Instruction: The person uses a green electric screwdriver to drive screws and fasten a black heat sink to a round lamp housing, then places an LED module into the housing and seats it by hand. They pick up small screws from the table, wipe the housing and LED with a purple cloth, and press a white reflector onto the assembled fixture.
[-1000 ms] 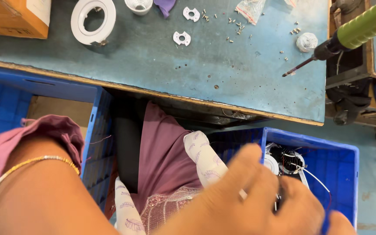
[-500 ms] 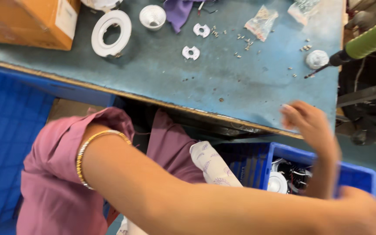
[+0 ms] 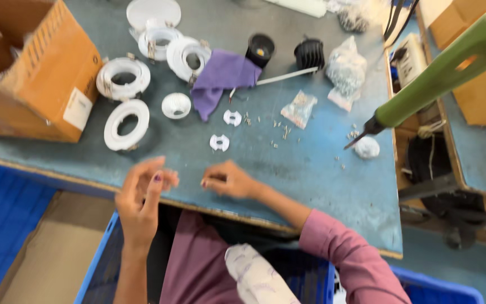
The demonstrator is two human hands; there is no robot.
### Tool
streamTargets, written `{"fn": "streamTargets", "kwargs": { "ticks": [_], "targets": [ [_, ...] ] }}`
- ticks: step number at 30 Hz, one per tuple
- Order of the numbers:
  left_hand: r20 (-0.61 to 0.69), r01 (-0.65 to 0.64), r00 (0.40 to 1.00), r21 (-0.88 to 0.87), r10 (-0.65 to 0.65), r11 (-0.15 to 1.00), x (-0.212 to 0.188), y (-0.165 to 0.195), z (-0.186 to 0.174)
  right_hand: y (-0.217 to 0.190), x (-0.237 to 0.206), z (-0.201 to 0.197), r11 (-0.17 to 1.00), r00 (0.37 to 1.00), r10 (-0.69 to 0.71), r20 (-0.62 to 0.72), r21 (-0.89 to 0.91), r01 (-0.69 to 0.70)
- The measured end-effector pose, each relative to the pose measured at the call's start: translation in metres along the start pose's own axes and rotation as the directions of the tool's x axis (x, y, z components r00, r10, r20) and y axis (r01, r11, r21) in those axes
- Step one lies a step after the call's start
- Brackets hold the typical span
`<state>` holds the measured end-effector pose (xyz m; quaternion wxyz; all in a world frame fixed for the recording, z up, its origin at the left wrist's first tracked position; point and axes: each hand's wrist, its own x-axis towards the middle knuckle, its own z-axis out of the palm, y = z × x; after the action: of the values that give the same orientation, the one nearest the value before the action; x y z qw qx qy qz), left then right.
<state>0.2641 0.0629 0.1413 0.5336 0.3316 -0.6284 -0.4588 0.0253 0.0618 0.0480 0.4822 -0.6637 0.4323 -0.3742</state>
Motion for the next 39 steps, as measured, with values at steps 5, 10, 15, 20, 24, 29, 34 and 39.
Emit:
{"fn": "streamTargets", "kwargs": {
  "ticks": [5, 10, 15, 20, 24, 29, 34, 39],
  "targets": [
    [-0.085, 0.249, 0.965, -0.005, -0.248, 0.968, -0.014, -0.087, -0.014, 0.008, -0.003, 0.007, 0.970, 0.984, -0.114, 0.139, -0.196, 0.140],
    [-0.031, 0.185, 0.982, 0.019, -0.185, 0.983, 0.016, -0.109, 0.023, 0.007, 0.000, 0.006, 0.927, 0.980, -0.167, 0.108, -0.322, 0.194],
    [0.132, 0.120, 0.984, 0.010, -0.121, 0.993, 0.064, -0.097, 0.079, 0.010, 0.001, 0.008, 0.928, 0.975, -0.201, 0.094, -0.302, 0.220],
    [0.219, -0.016, 0.976, 0.102, -0.007, 0.995, 0.142, -0.109, 0.124, 0.014, -0.001, 0.009, 0.925, 0.986, -0.146, 0.075, -0.342, 0.163],
    [0.225, -0.261, 0.951, 0.221, 0.211, 0.940, 0.214, -0.132, 0.181, 0.019, 0.002, 0.009, 0.910, 0.980, -0.183, 0.082, -0.362, 0.200],
    [0.265, -0.327, 0.936, 0.401, 0.233, 0.856, 0.267, -0.140, 0.239, 0.025, 0.005, 0.006, 0.866, 0.995, -0.013, 0.096, -0.497, 0.059],
    [0.259, -0.216, 0.960, 0.461, 0.102, 0.861, 0.282, -0.128, 0.272, 0.043, 0.001, 0.006, 0.932, 0.957, -0.288, -0.018, -0.237, 0.276],
    [0.141, -0.161, 0.984, 0.460, 0.107, 0.873, 0.282, -0.119, 0.289, 0.074, 0.001, 0.009, 0.910, 0.986, -0.150, 0.074, -0.380, 0.167]
  ]
}}
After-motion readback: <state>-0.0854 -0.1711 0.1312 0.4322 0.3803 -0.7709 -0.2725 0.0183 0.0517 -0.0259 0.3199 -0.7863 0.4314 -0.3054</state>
